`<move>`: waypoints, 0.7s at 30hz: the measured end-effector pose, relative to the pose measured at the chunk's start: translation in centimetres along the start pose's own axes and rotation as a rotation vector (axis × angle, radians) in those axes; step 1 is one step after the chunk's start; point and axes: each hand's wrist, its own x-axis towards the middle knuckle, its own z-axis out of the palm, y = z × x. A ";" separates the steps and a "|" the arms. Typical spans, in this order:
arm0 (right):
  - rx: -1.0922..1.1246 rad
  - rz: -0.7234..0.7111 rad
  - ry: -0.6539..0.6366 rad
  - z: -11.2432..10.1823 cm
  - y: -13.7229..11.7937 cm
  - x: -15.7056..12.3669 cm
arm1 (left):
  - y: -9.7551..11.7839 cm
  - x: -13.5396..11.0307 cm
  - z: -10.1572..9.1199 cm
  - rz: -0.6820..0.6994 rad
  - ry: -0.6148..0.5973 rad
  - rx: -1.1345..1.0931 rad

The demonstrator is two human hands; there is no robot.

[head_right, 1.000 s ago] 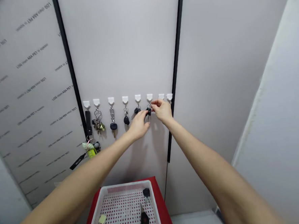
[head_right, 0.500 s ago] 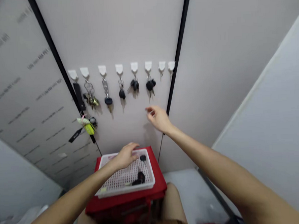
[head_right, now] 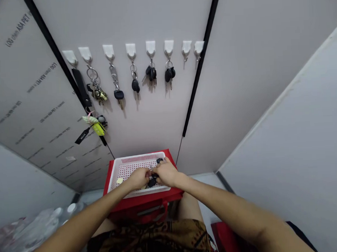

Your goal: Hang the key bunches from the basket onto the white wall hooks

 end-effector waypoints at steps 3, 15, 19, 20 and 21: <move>0.018 0.057 0.050 0.5 -0.2 0.4 | 0.0 -0.2 0.1 -0.005 -0.042 -0.065; 0.766 0.196 0.304 -4.7 2.4 0.9 | 1.0 1.2 -4.0 -0.010 0.412 -0.423; 0.996 0.213 0.388 -7.6 3.4 0.6 | 2.5 2.4 -6.4 0.135 0.423 -0.650; 1.040 0.219 0.417 -8.2 3.6 0.6 | 2.9 2.6 -6.8 0.179 0.416 -0.698; 1.074 0.223 0.446 -8.8 3.8 0.5 | 3.4 2.8 -7.2 0.223 0.415 -0.744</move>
